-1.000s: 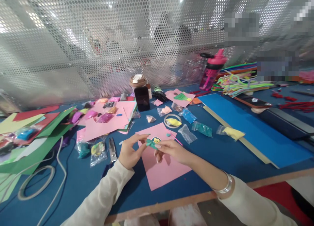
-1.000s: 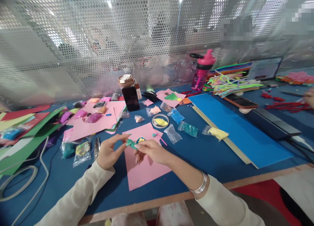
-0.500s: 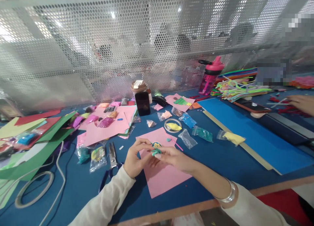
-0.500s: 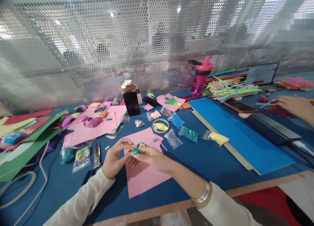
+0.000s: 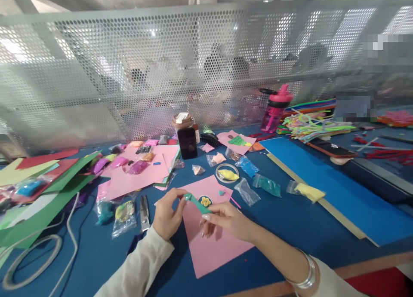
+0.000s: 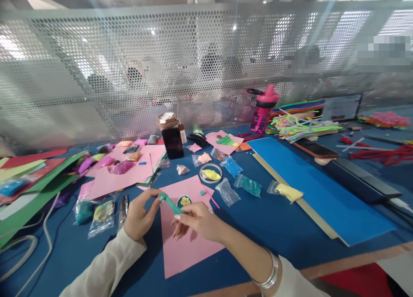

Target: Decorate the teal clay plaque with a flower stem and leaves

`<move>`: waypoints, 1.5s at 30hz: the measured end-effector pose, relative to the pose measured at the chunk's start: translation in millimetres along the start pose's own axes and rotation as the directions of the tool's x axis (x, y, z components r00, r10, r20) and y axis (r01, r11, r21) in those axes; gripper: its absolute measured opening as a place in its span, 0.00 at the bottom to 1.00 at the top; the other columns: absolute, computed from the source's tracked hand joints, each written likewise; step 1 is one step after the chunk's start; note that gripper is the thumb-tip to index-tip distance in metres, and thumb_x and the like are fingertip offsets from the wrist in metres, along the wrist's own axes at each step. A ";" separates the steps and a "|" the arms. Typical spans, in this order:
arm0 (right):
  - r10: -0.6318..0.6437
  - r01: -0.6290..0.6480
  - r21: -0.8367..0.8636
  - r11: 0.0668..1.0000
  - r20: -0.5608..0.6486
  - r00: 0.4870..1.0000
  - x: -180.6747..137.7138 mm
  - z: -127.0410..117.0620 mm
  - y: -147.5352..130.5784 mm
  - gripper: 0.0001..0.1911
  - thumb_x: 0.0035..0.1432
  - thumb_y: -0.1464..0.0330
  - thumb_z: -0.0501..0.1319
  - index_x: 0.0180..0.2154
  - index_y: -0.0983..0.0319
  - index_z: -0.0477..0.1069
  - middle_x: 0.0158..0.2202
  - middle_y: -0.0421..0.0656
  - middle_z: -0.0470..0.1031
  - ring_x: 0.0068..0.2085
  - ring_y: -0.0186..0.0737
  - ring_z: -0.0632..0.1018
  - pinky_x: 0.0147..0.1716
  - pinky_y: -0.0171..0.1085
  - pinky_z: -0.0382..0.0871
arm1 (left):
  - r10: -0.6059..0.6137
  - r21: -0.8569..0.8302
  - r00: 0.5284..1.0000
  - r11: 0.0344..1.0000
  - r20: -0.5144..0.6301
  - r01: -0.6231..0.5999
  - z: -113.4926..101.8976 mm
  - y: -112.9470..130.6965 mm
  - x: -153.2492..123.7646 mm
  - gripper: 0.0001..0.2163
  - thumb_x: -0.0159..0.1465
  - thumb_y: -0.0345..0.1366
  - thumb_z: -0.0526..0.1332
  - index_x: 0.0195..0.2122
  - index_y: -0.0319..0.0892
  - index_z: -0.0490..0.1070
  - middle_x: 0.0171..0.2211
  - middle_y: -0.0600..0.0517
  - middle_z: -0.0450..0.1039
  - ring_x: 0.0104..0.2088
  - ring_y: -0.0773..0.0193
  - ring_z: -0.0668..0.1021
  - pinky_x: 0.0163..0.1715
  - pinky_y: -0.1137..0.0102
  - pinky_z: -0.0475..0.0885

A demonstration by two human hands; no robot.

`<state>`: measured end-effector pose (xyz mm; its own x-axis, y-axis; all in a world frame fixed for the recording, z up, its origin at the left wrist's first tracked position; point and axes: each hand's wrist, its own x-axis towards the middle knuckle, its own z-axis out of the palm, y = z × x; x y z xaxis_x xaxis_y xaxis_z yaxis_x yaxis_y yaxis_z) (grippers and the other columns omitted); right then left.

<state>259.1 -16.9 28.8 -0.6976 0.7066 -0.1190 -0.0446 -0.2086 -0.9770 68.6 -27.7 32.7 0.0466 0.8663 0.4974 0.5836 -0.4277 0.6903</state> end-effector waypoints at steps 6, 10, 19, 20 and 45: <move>-0.003 0.003 0.026 1.000 0.006 1.000 -0.1 0.8 -0.5 0.16 0.49 0.61 0.62 0.37 0.66 0.71 0.33 0.46 0.74 0.36 0.38 0.76 0.36 0.37 0.68 | -0.001 -0.065 0.999 0.998 0.050 0.004 -2.2 -1.7 3.6 0.11 0.58 0.37 0.58 0.41 0.41 0.70 0.33 0.48 0.73 0.33 0.64 0.74 0.35 0.69 0.70; -0.056 0.056 -0.010 0.998 0.021 0.998 3.0 2.3 -0.2 0.17 0.49 0.60 0.61 0.36 0.67 0.71 0.32 0.44 0.74 0.35 0.37 0.76 0.38 0.38 0.68 | 0.089 -0.147 0.969 0.988 0.231 -0.056 7.5 9.5 -1.4 0.09 0.57 0.36 0.59 0.37 0.42 0.74 0.34 0.47 0.75 0.35 0.63 0.76 0.35 0.70 0.72; 0.048 -0.048 0.000 0.999 0.066 0.997 1.2 -2.9 9.3 0.20 0.53 0.57 0.57 0.30 0.70 0.71 0.27 0.49 0.76 0.28 0.38 0.77 0.27 0.36 0.71 | -0.044 -0.060 0.998 0.997 0.050 0.047 4.2 -1.1 -2.2 0.08 0.59 0.35 0.56 0.31 0.39 0.72 0.26 0.50 0.72 0.29 0.64 0.73 0.31 0.70 0.67; 0.048 -0.049 0.001 0.999 0.067 0.997 0.5 -3.4 7.4 0.19 0.53 0.58 0.57 0.31 0.69 0.72 0.28 0.49 0.76 0.29 0.38 0.77 0.29 0.36 0.70 | -0.071 -0.051 0.997 0.996 0.006 0.072 1.5 -4.7 -0.6 0.08 0.59 0.36 0.56 0.32 0.39 0.71 0.26 0.50 0.71 0.29 0.64 0.72 0.31 0.70 0.67; -0.073 0.056 0.186 0.981 0.084 0.994 -1.5 0.6 -7.0 0.22 0.45 0.67 0.66 0.44 0.65 0.69 0.42 0.48 0.73 0.46 0.41 0.73 0.49 0.43 0.63 | -0.030 -0.242 0.978 0.967 0.207 0.081 6.0 7.4 -3.1 0.13 0.54 0.37 0.62 0.41 0.43 0.73 0.39 0.46 0.73 0.40 0.59 0.74 0.40 0.66 0.69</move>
<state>260.1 -16.9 35.9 -0.7499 0.6608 -0.0323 -0.2163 -0.2910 -0.9320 77.7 -32.0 33.1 0.1961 0.9133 0.3569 0.3716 -0.4061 0.8349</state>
